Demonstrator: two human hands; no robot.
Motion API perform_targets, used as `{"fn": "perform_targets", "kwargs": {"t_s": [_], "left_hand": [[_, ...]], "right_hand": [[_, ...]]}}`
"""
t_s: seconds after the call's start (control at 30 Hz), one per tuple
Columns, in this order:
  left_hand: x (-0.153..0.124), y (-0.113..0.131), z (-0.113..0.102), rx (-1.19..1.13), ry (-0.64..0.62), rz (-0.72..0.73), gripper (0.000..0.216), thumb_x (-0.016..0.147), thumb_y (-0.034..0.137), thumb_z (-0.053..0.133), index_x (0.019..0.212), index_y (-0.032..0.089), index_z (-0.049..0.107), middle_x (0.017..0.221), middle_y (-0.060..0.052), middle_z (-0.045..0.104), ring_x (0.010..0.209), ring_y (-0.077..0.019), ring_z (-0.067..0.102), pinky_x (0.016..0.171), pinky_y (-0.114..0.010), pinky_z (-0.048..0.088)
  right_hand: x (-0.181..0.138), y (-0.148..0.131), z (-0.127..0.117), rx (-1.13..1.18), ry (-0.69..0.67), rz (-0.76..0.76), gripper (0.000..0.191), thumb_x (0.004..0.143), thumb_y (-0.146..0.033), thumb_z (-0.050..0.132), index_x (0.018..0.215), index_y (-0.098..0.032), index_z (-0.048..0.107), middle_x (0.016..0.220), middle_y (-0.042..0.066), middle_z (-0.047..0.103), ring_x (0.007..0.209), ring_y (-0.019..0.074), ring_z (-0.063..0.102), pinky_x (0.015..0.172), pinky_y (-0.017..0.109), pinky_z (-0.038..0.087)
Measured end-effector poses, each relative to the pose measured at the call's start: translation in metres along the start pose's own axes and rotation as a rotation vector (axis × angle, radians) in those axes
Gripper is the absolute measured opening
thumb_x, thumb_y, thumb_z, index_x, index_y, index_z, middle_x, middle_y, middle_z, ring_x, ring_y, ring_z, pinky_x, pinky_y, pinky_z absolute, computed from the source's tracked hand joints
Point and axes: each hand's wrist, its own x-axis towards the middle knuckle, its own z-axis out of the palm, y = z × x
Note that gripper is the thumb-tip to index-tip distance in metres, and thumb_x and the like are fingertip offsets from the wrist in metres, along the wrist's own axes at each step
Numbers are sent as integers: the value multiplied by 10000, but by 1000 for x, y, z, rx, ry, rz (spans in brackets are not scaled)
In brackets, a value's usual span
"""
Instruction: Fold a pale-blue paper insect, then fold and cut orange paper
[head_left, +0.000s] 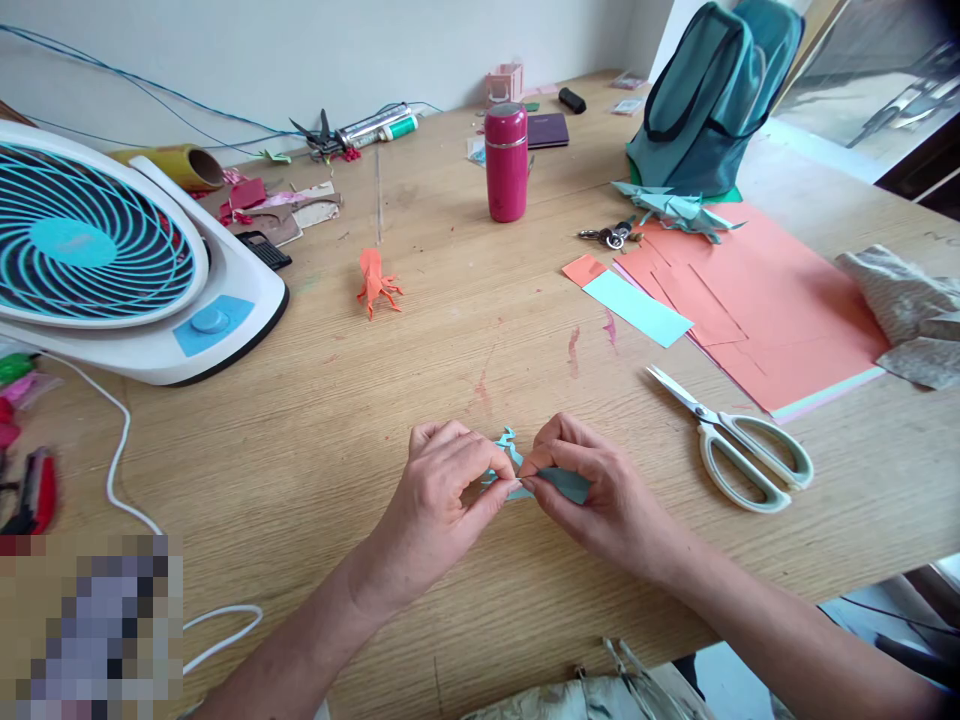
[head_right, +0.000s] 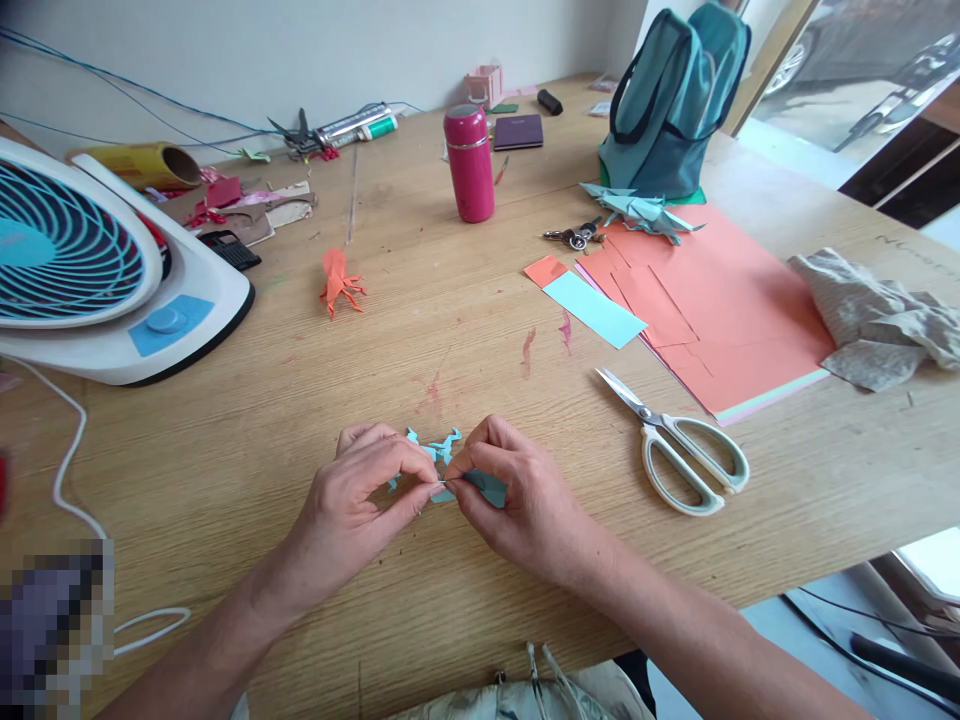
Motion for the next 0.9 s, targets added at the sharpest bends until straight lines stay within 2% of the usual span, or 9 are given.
{"fn": "perform_targets", "kwargs": {"t_s": [0.27, 0.5, 0.63, 0.73, 0.9], "left_hand": [[-1, 1, -1, 57, 38, 97, 113, 914, 129, 641, 867, 230, 654, 815, 56, 725, 770, -139, 580, 829, -355, 335], [-3, 5, -1, 171, 100, 141, 99, 901, 148, 669, 915, 240, 700, 865, 41, 762, 762, -152, 591, 823, -380, 337], [-4, 7, 0, 178, 115, 108, 82, 903, 161, 671, 876, 237, 689, 845, 46, 760, 748, -149, 589, 820, -372, 343], [-5, 7, -1, 183, 109, 73, 85, 917, 176, 655, 853, 230, 670, 833, 44, 751, 766, -154, 594, 830, -371, 344], [-5, 9, -4, 290, -13, 61, 120, 952, 181, 581, 859, 220, 646, 826, 20, 713, 790, -176, 577, 824, -385, 318]], "right_hand": [[1, -3, 0, 89, 9, 121, 111, 902, -113, 626, 833, -184, 676, 835, 7, 561, 784, 123, 538, 698, 248, 415], [2, -2, 0, 105, 10, 143, 107, 902, -130, 635, 816, -185, 668, 825, 3, 561, 772, 122, 531, 691, 245, 415], [1, -5, 0, 64, 16, 102, 110, 908, -124, 620, 834, -186, 674, 830, 14, 555, 774, 128, 541, 688, 251, 428], [0, -4, 1, -4, 30, 15, 120, 908, -113, 604, 868, -197, 678, 839, 21, 540, 773, 136, 538, 672, 261, 433], [-2, 2, 4, -147, 34, -103, 139, 909, -109, 584, 911, -218, 669, 852, 33, 533, 765, 154, 530, 666, 292, 442]]}}
